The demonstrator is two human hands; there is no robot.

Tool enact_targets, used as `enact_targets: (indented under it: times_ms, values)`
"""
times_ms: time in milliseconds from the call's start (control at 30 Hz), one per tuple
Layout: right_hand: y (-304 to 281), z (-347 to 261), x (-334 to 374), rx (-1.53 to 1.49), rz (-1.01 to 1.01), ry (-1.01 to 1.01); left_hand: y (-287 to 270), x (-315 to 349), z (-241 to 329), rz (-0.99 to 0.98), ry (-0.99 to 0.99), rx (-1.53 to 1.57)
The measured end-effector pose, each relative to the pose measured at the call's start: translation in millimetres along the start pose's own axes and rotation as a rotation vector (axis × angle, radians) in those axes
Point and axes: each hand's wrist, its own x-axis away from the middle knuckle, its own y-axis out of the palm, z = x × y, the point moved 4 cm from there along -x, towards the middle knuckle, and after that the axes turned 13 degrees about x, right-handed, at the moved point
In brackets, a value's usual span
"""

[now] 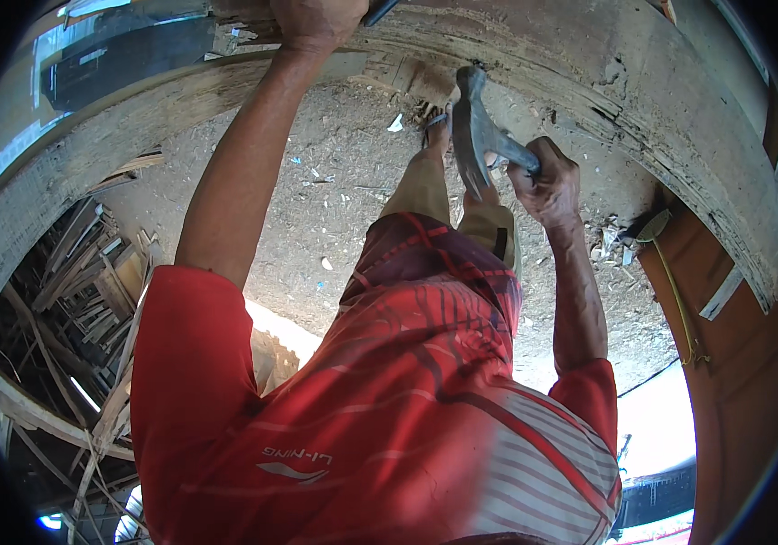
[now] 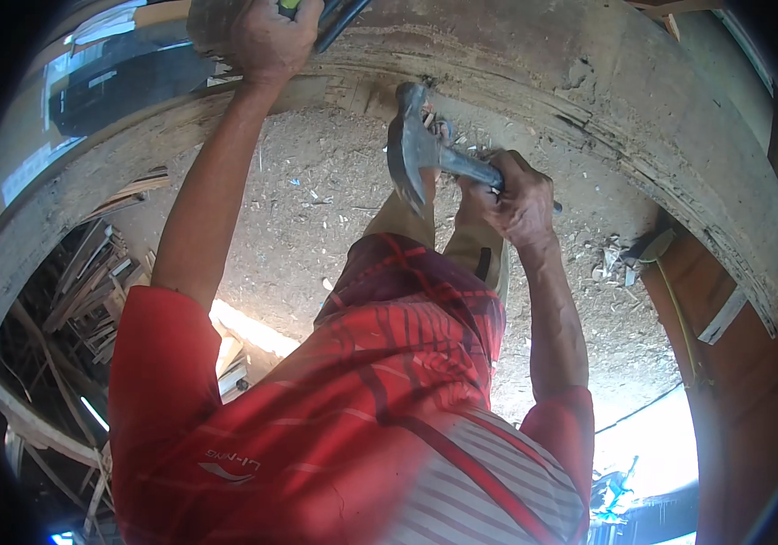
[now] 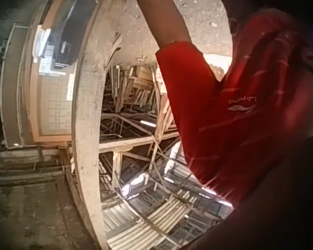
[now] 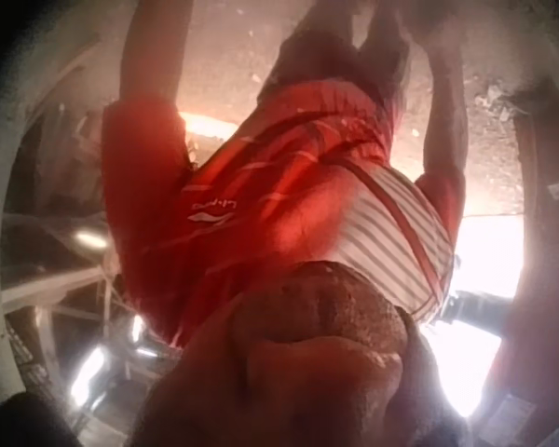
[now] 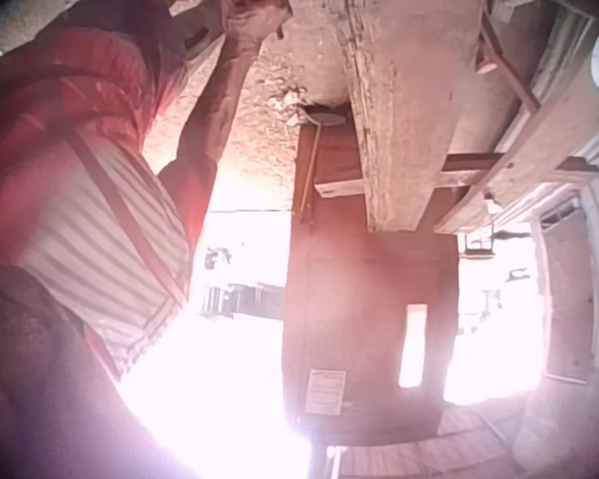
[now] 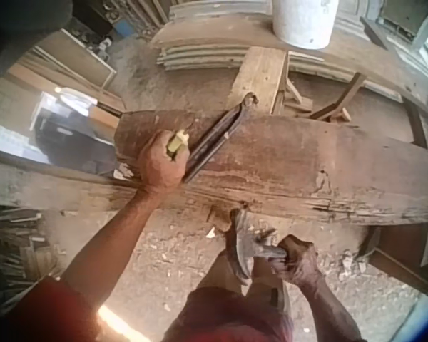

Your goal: The person removes nails from a wooden board by prying them with a hammer and chiseling into the wood around them using a screwdriver and the hammer.

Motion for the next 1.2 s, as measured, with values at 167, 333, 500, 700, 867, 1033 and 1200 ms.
enact_targets:
  times_ms: [167, 333, 500, 700, 867, 1033, 1200]
  values:
    - [7.3, 0.3, 9.6, -0.059, -0.068, 0.168, 3.3, -2.1, 3.0, 0.009, -0.018, -0.022]
    - [-4.9, -33.4, 33.1, -0.268, 0.084, 0.107, 1.0, -0.9, -1.3, 0.01, -0.016, 0.021]
    - [-27.4, -69.0, 43.4, -0.297, 0.132, 0.315, -2.9, -2.4, 0.4, 0.023, 0.013, 0.038]
    - [-51.0, -101.8, 29.6, 0.136, 0.009, 0.33, -6.7, -2.5, 2.6, 0.025, -0.076, 0.09]
    - [-67.3, -133.7, 28.7, 0.007, 0.205, 0.302, -9.6, 0.6, -3.4, -0.005, -0.081, 0.031]
    - [-47.6, -124.8, 21.8, 0.189, 0.066, 0.318, -9.1, -1.3, 1.2, 0.018, -0.089, 0.059]
    - [-70.7, -137.7, 18.1, 0.076, 0.13, 0.354, -10.3, 0.6, 0.8, -0.012, -0.139, 0.024]
